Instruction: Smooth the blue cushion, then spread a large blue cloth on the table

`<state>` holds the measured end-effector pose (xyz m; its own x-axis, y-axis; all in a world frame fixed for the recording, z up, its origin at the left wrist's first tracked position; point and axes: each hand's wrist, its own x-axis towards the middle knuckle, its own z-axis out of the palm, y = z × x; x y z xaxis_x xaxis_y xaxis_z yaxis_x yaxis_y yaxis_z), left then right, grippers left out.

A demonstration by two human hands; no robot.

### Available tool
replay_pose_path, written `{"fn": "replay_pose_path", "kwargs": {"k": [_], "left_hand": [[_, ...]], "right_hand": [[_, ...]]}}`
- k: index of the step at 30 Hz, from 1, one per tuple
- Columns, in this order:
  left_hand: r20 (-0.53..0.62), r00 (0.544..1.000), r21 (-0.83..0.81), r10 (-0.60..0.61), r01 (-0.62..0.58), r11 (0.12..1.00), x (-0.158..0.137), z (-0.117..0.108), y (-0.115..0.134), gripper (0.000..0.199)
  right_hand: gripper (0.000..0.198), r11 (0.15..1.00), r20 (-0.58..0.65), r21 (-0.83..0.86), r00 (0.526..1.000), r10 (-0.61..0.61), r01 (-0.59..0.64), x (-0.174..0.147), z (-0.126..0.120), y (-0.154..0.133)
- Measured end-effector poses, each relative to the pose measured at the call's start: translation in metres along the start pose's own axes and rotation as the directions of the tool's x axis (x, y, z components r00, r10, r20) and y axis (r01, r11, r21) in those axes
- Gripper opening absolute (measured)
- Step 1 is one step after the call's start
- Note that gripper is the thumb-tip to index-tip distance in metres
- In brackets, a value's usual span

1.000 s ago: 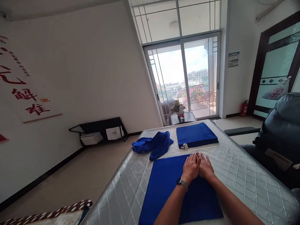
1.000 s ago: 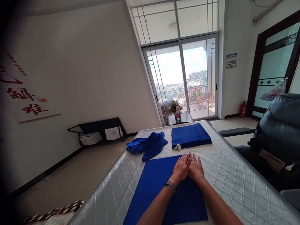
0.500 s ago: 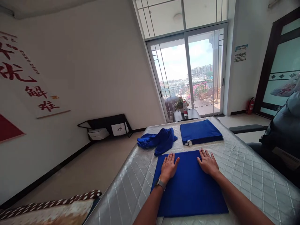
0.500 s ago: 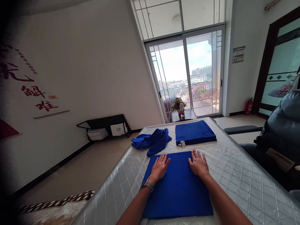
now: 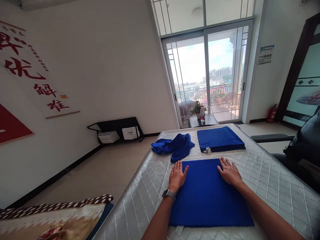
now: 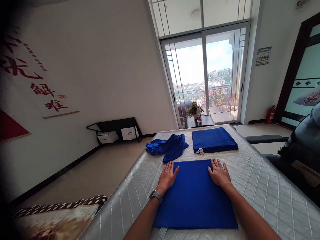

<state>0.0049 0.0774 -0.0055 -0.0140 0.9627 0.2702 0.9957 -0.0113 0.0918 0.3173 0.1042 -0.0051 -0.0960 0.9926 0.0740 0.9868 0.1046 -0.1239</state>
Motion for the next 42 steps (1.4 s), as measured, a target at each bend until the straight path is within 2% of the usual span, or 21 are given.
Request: {"fn": "replay_pose_path", "kwargs": {"k": [20, 30, 39, 42], "left_hand": [[-0.066, 0.998, 0.004, 0.014, -0.013, 1.0, -0.004, 0.002, -0.003, 0.081], [-0.051, 0.999, 0.013, 0.016, -0.016, 1.0, -0.001, 0.005, -0.004, 0.079], [-0.014, 0.998, 0.076, 0.055, -0.054, 0.996, -0.001, 0.005, -0.004, 0.073], [-0.041, 0.998, 0.106, 0.054, -0.05, 0.993, -0.003, -0.001, -0.001, 0.073]], "right_hand": [[0.066, 0.998, 0.044, -0.047, 0.998, 0.043, -0.041, -0.016, -0.021, -0.014], [0.069, 0.999, 0.05, 0.001, 0.998, 0.04, -0.04, -0.034, -0.008, -0.008], [0.07, 0.999, 0.06, 0.042, 0.998, 0.024, -0.026, -0.037, -0.015, -0.007], [0.071, 0.998, 0.061, 0.056, 0.998, 0.024, -0.028, -0.038, -0.017, -0.006]]}}
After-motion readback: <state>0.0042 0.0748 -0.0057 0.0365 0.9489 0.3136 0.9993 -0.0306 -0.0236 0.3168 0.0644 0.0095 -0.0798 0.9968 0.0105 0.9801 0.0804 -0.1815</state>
